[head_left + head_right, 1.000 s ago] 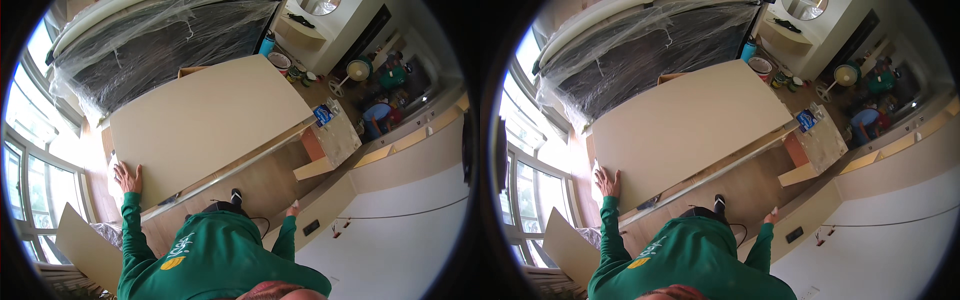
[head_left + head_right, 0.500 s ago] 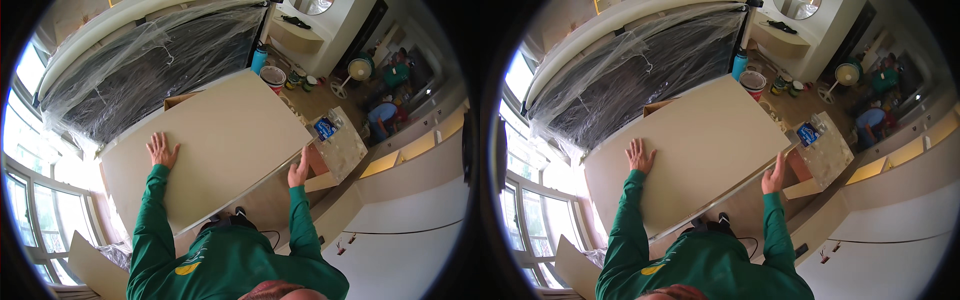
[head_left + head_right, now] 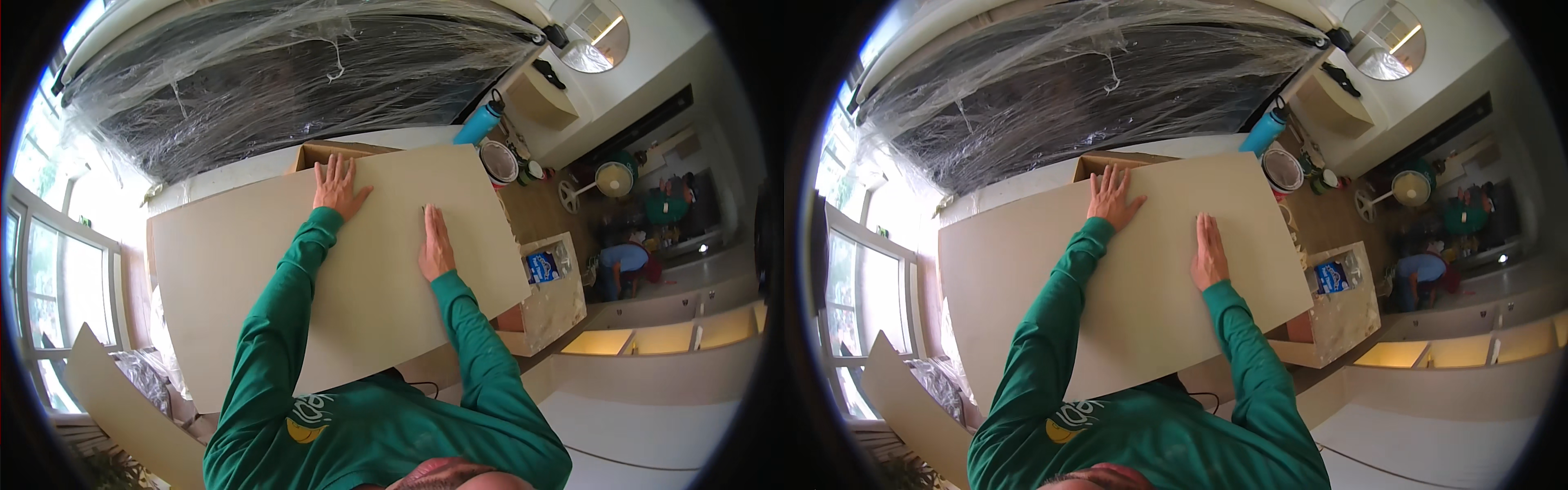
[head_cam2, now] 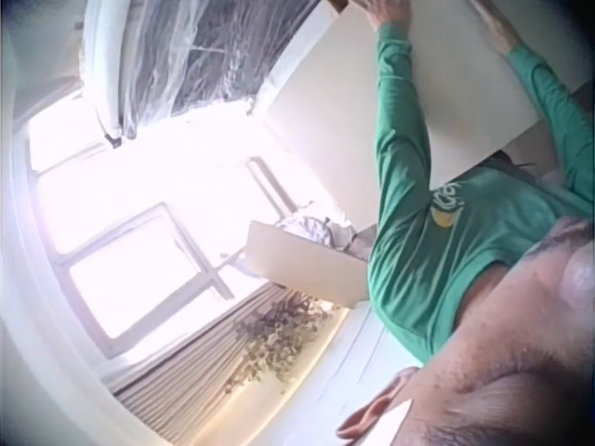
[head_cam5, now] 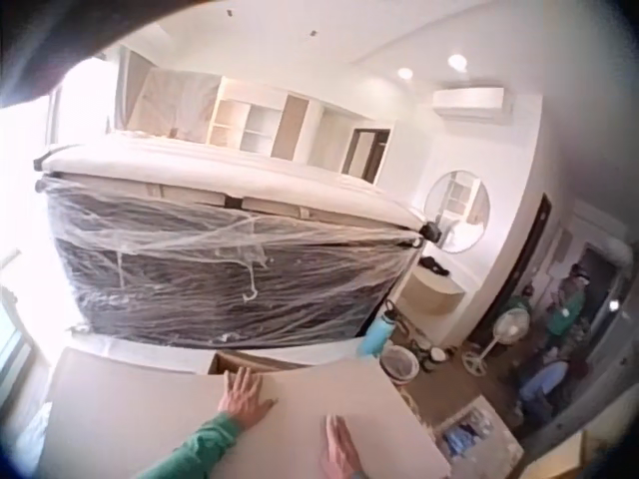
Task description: The person rubs a board with their hands, pours liquid from a blue container onto a white cloth, and wipes the surface of the board with the cloth.
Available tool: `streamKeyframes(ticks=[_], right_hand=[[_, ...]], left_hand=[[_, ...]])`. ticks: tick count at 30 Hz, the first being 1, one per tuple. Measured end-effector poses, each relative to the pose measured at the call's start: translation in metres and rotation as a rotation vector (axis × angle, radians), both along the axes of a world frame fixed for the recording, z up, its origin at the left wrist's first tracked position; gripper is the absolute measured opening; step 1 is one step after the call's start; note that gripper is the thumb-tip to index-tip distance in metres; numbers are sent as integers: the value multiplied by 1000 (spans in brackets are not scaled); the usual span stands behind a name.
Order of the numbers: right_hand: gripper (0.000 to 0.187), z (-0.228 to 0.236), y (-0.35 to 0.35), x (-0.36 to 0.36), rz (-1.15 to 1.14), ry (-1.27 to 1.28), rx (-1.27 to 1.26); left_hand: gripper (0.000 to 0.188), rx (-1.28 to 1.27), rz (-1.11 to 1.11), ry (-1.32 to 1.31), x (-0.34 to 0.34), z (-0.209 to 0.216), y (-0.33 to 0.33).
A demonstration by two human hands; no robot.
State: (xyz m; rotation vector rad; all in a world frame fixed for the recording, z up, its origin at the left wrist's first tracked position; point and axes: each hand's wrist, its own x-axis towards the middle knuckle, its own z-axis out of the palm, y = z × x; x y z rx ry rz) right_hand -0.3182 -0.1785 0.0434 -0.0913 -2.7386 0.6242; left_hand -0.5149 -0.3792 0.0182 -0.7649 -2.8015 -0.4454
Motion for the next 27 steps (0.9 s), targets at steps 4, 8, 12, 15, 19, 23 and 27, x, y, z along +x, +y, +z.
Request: streamKeyframes(ticks=[4, 8, 12, 15, 19, 23, 27], right_hand=[[70, -17, 9, -89, 146, 33, 112], [59, -24, -5, -167, 271, 97, 101], [56, -23, -2, -191, 383, 113, 76], [53, -27, 68, -191, 353, 141, 94], [54, -25, 225, -187, -232, 9, 210], [59, -58, 145, -198, -6, 126, 105], [57, -25, 63, -186, 373, 62, 46]], left_hand=[[65, 130, 20, 18, -17, -7, 27], [55, 197, 23, 10, -20, -3, 42], [58, 145, 18, 10, -22, -7, 36], [63, 126, 16, -3, -21, -2, 29], [65, 125, -2, -32, -20, 2, 40], [65, 103, 14, -30, -20, 4, 42], [65, 86, -4, -48, -22, 1, 31]])
